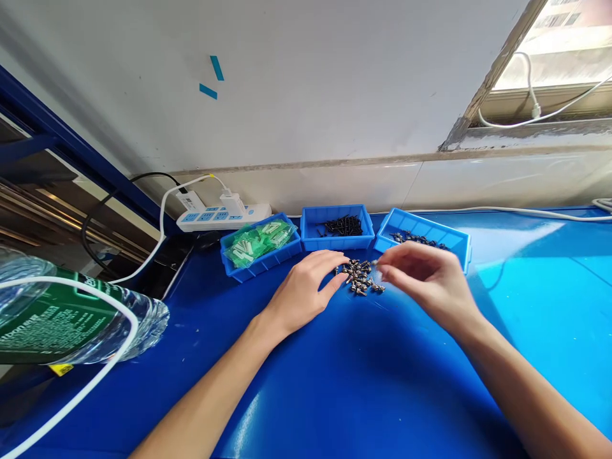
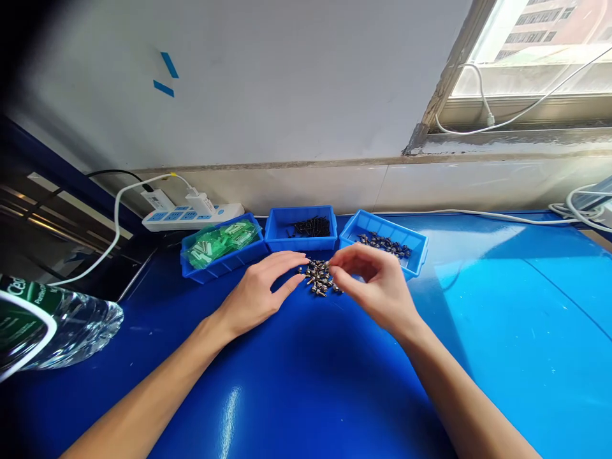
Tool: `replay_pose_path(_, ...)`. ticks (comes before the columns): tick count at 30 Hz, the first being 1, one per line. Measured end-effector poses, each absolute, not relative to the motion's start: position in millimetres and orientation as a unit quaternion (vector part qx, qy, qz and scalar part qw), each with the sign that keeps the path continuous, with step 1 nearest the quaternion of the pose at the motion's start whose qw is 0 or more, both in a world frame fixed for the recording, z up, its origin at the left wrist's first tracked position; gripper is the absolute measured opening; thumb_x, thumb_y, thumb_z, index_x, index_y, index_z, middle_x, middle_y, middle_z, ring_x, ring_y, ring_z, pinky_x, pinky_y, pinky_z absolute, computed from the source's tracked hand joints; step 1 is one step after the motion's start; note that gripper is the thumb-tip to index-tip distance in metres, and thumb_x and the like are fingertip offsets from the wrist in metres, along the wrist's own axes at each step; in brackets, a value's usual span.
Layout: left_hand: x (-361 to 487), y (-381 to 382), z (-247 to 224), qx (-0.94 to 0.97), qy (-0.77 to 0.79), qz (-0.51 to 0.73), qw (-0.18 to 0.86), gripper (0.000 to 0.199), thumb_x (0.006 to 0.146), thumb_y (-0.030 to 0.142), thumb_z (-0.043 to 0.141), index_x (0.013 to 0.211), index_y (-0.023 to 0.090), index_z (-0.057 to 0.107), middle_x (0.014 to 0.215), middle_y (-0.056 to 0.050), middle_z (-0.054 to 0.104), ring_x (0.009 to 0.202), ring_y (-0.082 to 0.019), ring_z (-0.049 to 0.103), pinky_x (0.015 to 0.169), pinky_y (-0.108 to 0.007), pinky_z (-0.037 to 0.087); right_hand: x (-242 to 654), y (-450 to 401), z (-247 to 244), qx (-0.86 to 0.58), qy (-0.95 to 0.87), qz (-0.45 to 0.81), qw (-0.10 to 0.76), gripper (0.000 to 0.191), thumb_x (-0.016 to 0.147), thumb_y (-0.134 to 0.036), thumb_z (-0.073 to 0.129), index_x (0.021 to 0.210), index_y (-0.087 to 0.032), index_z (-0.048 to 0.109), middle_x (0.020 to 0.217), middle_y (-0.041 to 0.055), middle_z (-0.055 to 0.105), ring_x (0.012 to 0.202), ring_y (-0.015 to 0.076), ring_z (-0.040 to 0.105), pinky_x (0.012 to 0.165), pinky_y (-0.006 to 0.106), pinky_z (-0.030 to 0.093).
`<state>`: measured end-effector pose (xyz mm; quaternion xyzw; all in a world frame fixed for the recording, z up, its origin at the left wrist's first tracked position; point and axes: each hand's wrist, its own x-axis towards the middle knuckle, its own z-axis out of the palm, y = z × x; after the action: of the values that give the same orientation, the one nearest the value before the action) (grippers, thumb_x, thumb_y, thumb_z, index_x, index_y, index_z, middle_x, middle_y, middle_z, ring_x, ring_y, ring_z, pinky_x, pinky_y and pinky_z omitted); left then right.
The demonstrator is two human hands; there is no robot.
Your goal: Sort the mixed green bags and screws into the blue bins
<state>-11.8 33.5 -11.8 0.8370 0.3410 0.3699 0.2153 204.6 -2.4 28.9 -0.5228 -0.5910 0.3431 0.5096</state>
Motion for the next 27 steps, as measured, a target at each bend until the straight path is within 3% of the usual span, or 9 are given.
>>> replay_pose_path(3, -14.6, 36.8, -20.9, 0.890, 0.314, 0.312, 0.109, 0.028, 0.100, 0.012, 0.059, 0.124, 0.011, 0.073, 0.129, -0.015, 0.076, 0.125, -0.030, 0.069, 0.108, -0.049, 0.059, 217.8, 0.3, 32.2, -0.605, -0.566, 0.145, 0.541, 0.005, 0.071, -0.024, 0.072, 0.068, -0.025, 0.069, 0.067, 0.0005, 0.072, 0.059, 0.0183, 0.066, 0.057, 0.031, 0.055)
replay_pose_path(7, -14.6, 37.5, -26.6, 0.895, 0.308, 0.314, 0.072, 0.024, 0.098, 0.008, 0.060, 0.115, 0.011, 0.078, 0.114, -0.013, 0.081, 0.110, -0.027, 0.076, 0.098, -0.043, 0.065, 230.2, 3.8, 30.9, -0.651, -0.554, 0.000, 0.519, 0.005, 0.075, -0.025, 0.068, 0.079, -0.025, 0.071, 0.065, 0.0000, 0.068, 0.057, 0.0187, 0.062, 0.062, 0.035, 0.054)
replay_pose_path(12, -14.8, 36.0, -22.7, 0.882, 0.329, 0.329, 0.071, 0.018, 0.094, 0.007, 0.066, 0.100, 0.014, 0.081, 0.100, -0.010, 0.083, 0.095, -0.025, 0.079, 0.086, -0.039, 0.067, 222.5, 1.7, 26.1, -0.618, -0.571, 0.031, 0.539, 0.016, 0.081, -0.028, 0.069, 0.095, -0.024, 0.073, 0.070, -0.0006, 0.069, 0.057, 0.0166, 0.062, 0.060, 0.032, 0.054)
replay_pose_path(20, -16.7, 36.8, -13.2, 0.848, 0.410, 0.309, 0.128, 0.016, 0.087, 0.009, 0.078, 0.099, 0.019, 0.080, 0.097, -0.004, 0.083, 0.090, -0.023, 0.079, 0.085, -0.035, 0.065, 205.6, -2.3, 17.2, -0.560, -0.641, 0.077, 0.519, 0.011, 0.087, -0.025, 0.065, 0.093, -0.020, 0.073, 0.073, 0.0011, 0.070, 0.054, 0.0137, 0.060, 0.055, 0.029, 0.051)
replay_pose_path(27, -21.6, 36.5, -0.6, 0.839, 0.448, 0.247, 0.187, 0.020, 0.086, 0.011, 0.076, 0.102, 0.022, 0.080, 0.102, -0.004, 0.083, 0.094, -0.025, 0.079, 0.088, -0.036, 0.063, 202.0, -2.8, 14.6, -0.531, -0.684, 0.061, 0.497, 0.011, 0.090, -0.021, 0.062, 0.091, -0.019, 0.072, 0.070, 0.0019, 0.071, 0.052, 0.0130, 0.058, 0.052, 0.028, 0.048)
